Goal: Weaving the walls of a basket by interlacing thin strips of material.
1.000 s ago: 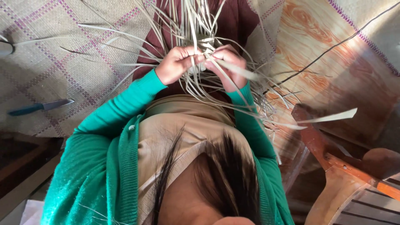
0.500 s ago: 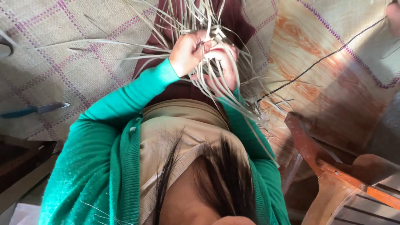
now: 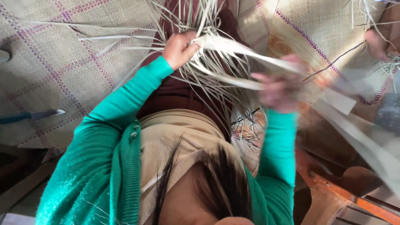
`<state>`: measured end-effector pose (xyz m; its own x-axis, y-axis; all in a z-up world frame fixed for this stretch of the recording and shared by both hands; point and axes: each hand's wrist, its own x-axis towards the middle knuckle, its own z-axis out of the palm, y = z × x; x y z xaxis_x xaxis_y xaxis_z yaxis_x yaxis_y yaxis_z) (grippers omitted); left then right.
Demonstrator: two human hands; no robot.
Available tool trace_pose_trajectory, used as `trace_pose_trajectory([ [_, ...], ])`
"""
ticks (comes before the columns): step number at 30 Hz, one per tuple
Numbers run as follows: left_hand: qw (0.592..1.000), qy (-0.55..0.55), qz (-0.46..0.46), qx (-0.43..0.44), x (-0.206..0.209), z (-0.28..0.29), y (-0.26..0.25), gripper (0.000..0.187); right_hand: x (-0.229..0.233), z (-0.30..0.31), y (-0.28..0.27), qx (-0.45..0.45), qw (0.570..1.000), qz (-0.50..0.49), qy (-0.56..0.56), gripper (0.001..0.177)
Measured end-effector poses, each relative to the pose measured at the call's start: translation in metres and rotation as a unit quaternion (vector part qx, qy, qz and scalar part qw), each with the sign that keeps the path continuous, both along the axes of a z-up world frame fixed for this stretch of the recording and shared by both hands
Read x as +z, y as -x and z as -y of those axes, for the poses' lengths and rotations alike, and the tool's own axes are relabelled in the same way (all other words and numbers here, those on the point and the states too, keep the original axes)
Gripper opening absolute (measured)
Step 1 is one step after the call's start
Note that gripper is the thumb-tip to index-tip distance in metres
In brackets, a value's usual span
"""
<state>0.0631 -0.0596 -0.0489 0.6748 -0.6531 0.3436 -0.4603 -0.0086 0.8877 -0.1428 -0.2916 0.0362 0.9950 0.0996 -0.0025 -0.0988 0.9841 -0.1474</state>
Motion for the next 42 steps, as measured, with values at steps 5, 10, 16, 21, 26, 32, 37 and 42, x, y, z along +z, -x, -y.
trace_pose_trajectory([
  [5,0.985,0.063,-0.149,-0.065,0.002,-0.004,-0.004,0.013,0.000,0.123,0.088,-0.227,0.597,-0.209,0.741,0.038],
  [10,0.970,0.036,-0.224,-0.086,-0.014,0.007,-0.002,0.016,-0.007,0.077,0.076,0.177,-0.137,-0.458,0.860,0.097],
  [16,0.951,-0.031,-0.284,-0.117,-0.022,0.013,-0.002,0.024,0.056,-0.087,-0.032,-0.127,0.394,0.008,0.910,0.012],
  [21,0.951,0.100,-0.285,-0.063,0.006,0.007,0.010,0.013,0.027,-0.120,-0.089,-0.216,0.392,0.041,0.893,0.012],
  [26,0.969,0.121,-0.213,0.029,0.020,-0.003,0.029,0.011,-0.033,-0.104,-0.102,-0.280,0.376,0.096,0.878,0.003],
  [32,0.978,0.190,-0.073,0.048,0.022,-0.010,0.027,0.008,-0.053,-0.102,-0.102,-0.275,0.392,0.105,0.872,0.004],
  [37,0.988,0.087,-0.129,-0.010,0.012,0.012,-0.002,0.018,-0.042,-0.119,-0.097,-0.336,0.326,0.122,0.875,0.004],
  [42,0.990,-0.013,-0.076,-0.114,0.007,0.068,-0.059,0.057,-0.042,-0.117,-0.096,-0.278,0.366,0.152,0.875,0.003],
])
